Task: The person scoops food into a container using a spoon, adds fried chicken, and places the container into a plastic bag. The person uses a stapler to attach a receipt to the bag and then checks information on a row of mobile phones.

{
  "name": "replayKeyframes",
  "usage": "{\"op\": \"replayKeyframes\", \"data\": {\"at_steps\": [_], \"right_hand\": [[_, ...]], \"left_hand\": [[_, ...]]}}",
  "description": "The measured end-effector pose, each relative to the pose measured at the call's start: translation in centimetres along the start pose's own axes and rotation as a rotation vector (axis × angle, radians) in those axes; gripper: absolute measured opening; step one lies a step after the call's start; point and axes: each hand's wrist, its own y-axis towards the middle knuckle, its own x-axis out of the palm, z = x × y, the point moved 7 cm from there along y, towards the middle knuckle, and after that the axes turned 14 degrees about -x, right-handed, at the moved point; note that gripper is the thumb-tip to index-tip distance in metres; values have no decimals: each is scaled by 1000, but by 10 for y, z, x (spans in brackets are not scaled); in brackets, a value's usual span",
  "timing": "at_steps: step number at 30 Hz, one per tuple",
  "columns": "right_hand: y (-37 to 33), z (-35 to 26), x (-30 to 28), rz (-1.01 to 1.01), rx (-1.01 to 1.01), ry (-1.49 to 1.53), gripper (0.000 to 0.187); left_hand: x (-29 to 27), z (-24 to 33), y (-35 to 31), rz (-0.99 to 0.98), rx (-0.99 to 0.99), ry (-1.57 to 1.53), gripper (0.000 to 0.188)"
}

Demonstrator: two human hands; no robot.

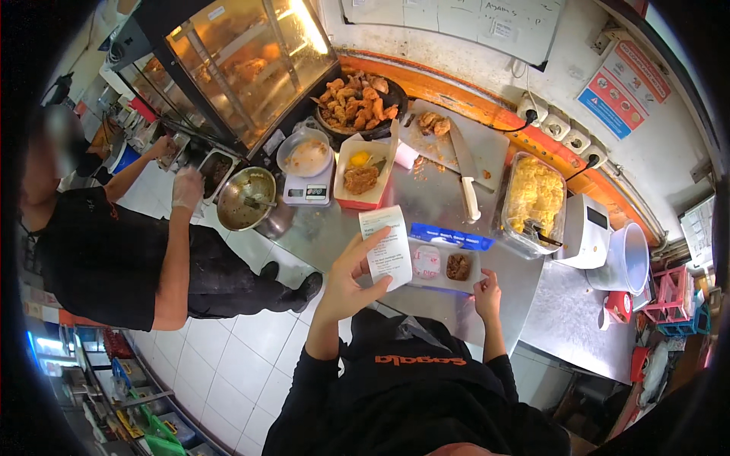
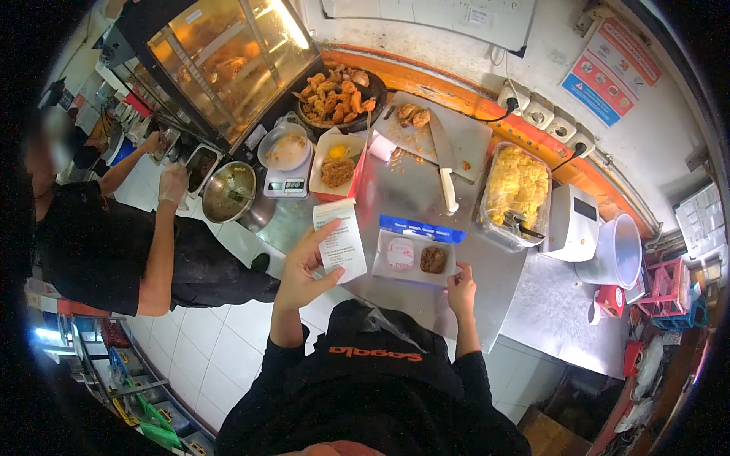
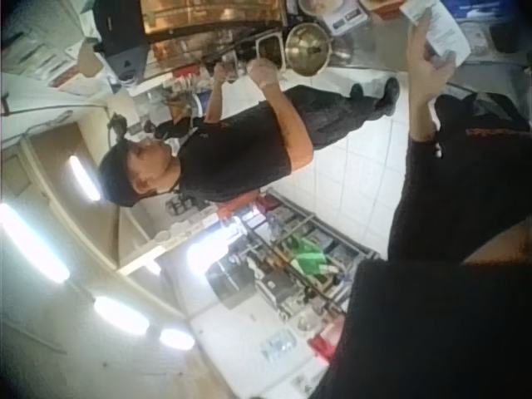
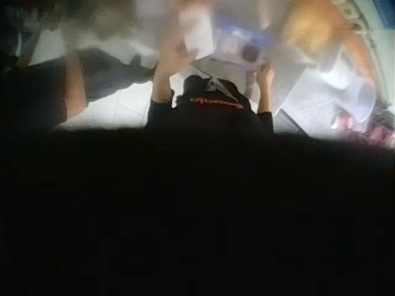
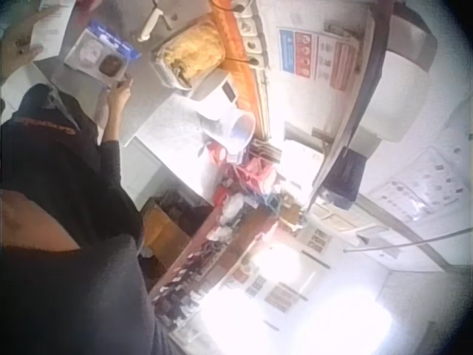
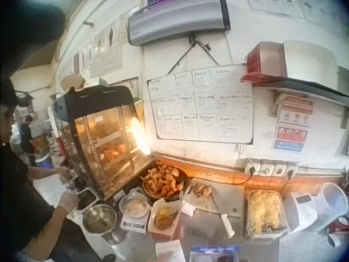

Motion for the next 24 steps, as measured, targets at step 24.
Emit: {"op": "replayKeyframes", "data": {"at_steps": [24], "right_hand": [[-19, 111, -98, -254, 185, 320, 25]], "left_hand": [[161, -21, 34, -155, 96, -38, 63]]}}
